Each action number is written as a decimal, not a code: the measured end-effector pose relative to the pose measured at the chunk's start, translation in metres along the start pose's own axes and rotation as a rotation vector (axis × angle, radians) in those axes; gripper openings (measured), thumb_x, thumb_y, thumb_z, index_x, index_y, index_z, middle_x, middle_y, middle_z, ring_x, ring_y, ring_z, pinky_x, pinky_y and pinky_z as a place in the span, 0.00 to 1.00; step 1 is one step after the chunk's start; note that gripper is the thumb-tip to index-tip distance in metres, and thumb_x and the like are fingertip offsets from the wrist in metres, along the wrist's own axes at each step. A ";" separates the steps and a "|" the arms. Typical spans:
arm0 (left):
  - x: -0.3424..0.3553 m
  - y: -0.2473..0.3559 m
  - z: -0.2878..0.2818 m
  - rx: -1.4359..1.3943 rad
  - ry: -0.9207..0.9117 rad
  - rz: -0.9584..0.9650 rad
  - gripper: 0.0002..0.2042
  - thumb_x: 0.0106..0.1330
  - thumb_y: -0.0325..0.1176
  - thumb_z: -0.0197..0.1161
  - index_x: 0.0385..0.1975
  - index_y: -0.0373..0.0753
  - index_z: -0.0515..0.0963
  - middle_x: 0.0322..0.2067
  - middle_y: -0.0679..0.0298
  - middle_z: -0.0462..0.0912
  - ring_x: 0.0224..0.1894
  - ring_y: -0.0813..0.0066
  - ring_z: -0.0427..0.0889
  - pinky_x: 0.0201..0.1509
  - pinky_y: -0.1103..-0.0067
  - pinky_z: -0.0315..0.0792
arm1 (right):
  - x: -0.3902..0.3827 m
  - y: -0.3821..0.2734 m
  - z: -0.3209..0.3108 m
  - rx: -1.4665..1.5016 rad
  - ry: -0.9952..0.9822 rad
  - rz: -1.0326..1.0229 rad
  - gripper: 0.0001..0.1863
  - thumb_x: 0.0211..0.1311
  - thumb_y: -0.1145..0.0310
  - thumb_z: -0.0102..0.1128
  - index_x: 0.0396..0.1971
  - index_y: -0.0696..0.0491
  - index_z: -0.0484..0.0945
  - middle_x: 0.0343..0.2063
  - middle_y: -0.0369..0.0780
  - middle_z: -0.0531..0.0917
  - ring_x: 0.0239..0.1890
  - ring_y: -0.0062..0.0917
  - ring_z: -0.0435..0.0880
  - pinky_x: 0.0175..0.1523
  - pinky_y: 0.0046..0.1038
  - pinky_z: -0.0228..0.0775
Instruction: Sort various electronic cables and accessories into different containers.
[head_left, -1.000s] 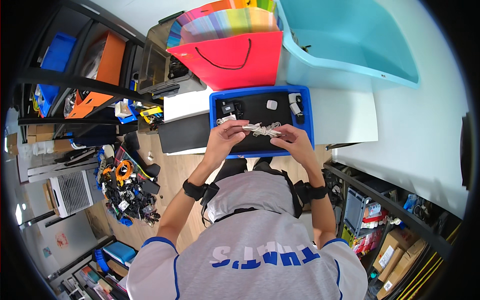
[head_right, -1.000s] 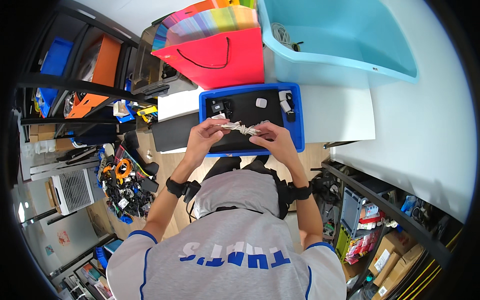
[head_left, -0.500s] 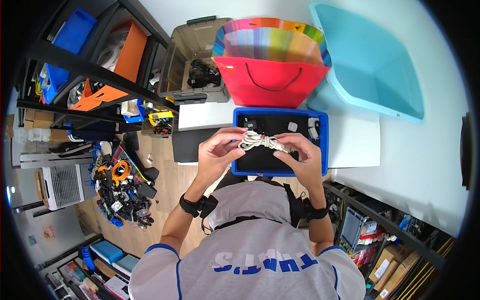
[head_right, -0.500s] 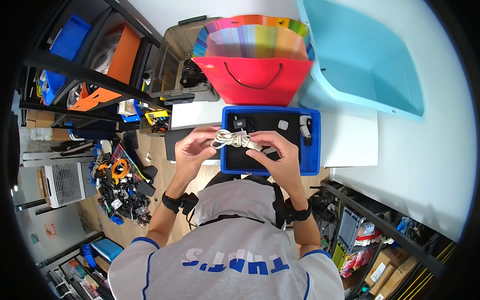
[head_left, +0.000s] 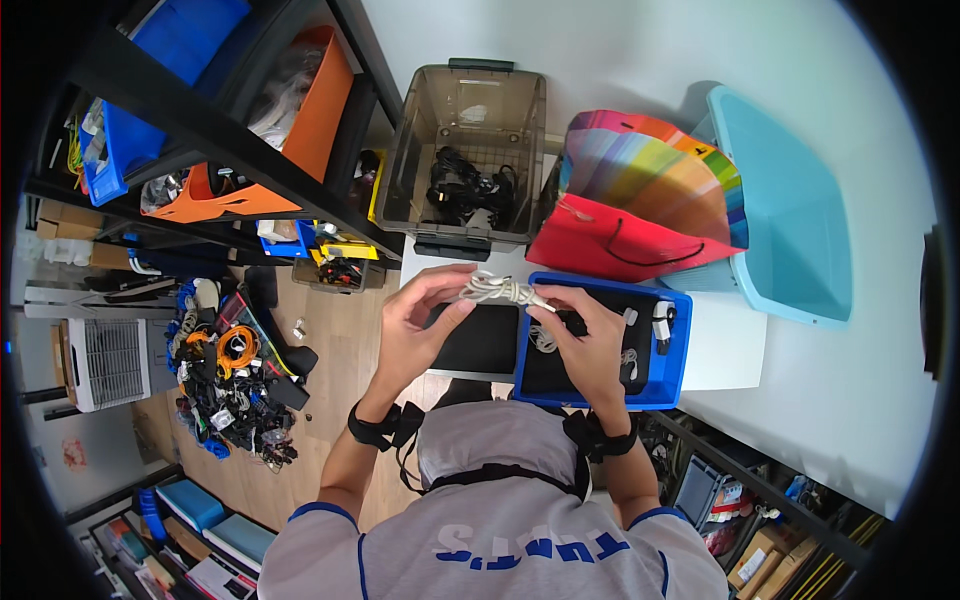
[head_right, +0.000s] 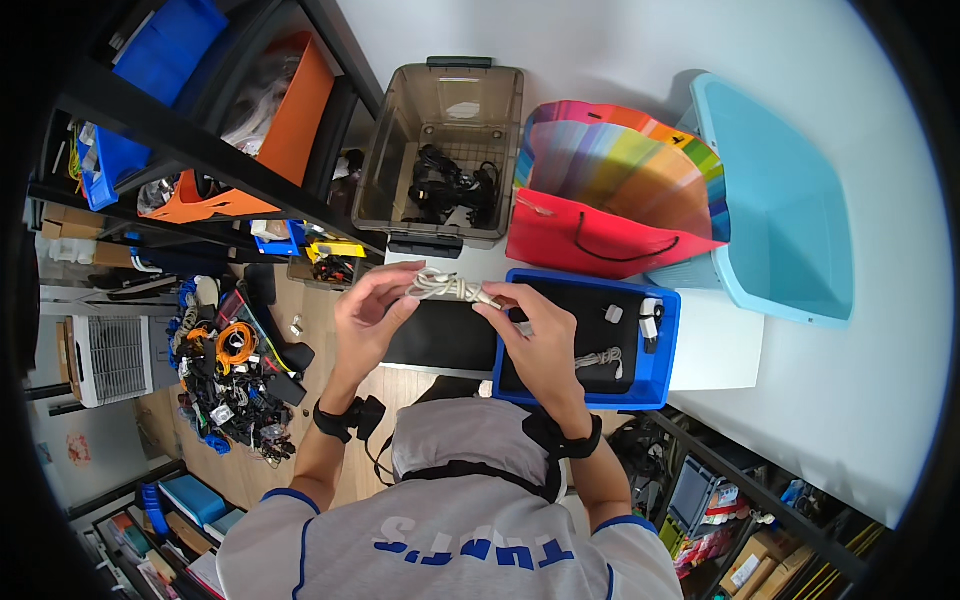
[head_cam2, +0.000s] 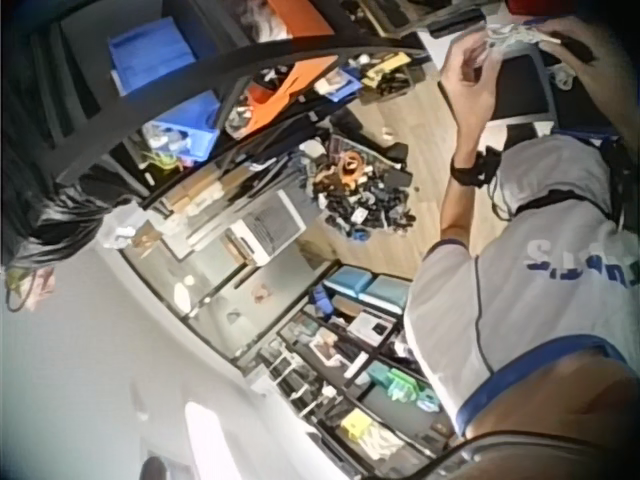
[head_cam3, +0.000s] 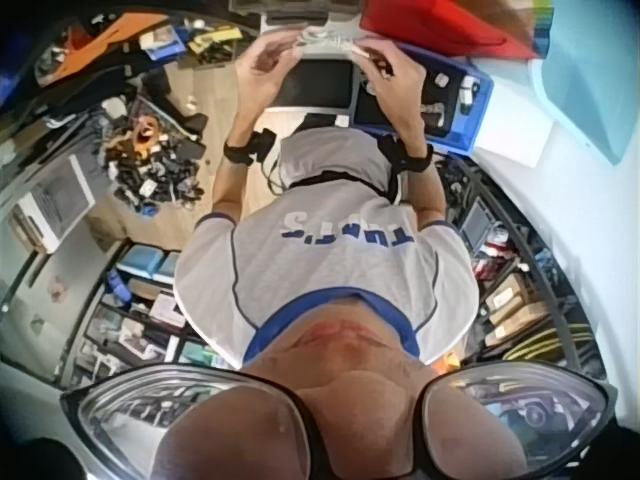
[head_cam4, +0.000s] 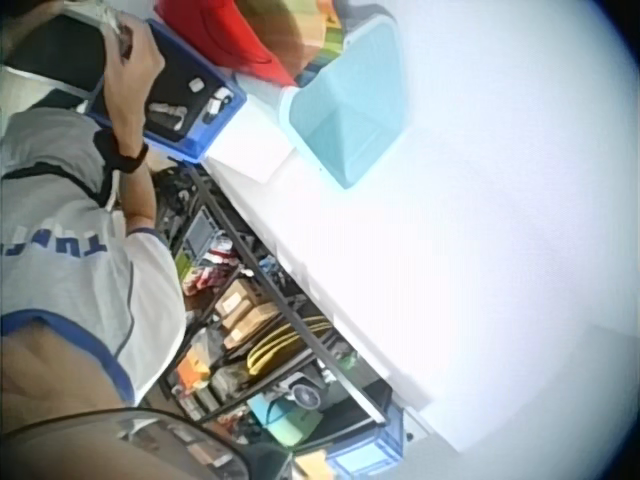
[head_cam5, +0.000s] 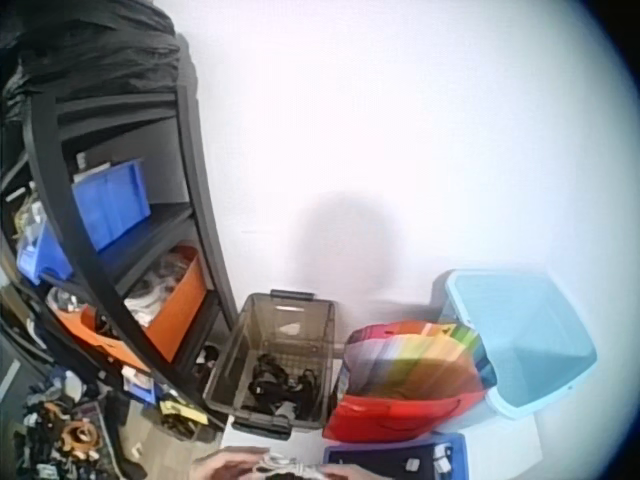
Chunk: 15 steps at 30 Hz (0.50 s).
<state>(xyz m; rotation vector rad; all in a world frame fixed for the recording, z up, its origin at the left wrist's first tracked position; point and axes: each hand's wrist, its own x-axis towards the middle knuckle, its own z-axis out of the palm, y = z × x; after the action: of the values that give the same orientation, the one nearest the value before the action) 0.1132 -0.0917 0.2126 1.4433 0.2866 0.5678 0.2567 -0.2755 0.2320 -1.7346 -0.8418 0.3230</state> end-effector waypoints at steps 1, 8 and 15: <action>0.006 0.002 -0.008 -0.006 0.001 -0.005 0.16 0.67 0.15 0.66 0.54 0.28 0.78 0.59 0.47 0.80 0.61 0.64 0.82 0.67 0.70 0.76 | 0.008 -0.001 0.008 -0.005 -0.002 0.005 0.13 0.60 0.77 0.73 0.45 0.59 0.84 0.42 0.44 0.90 0.38 0.26 0.89 0.47 0.25 0.79; 0.036 0.011 -0.043 -0.030 -0.029 0.136 0.19 0.64 0.12 0.67 0.54 0.28 0.75 0.60 0.43 0.77 0.65 0.53 0.78 0.71 0.63 0.73 | 0.041 -0.013 0.047 0.163 0.183 -0.085 0.15 0.58 0.81 0.73 0.46 0.62 0.84 0.49 0.47 0.88 0.46 0.25 0.88 0.50 0.25 0.81; 0.053 0.015 -0.042 -0.066 -0.071 0.288 0.17 0.64 0.12 0.66 0.52 0.28 0.76 0.56 0.44 0.80 0.62 0.49 0.81 0.66 0.61 0.78 | 0.044 -0.023 0.043 0.151 0.258 -0.175 0.20 0.55 0.84 0.75 0.48 0.62 0.81 0.49 0.47 0.88 0.46 0.24 0.89 0.49 0.24 0.81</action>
<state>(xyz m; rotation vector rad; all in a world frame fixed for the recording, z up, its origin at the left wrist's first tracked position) 0.1331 -0.0277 0.2296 1.4466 0.0022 0.7497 0.2529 -0.2116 0.2474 -1.5117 -0.7542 0.0424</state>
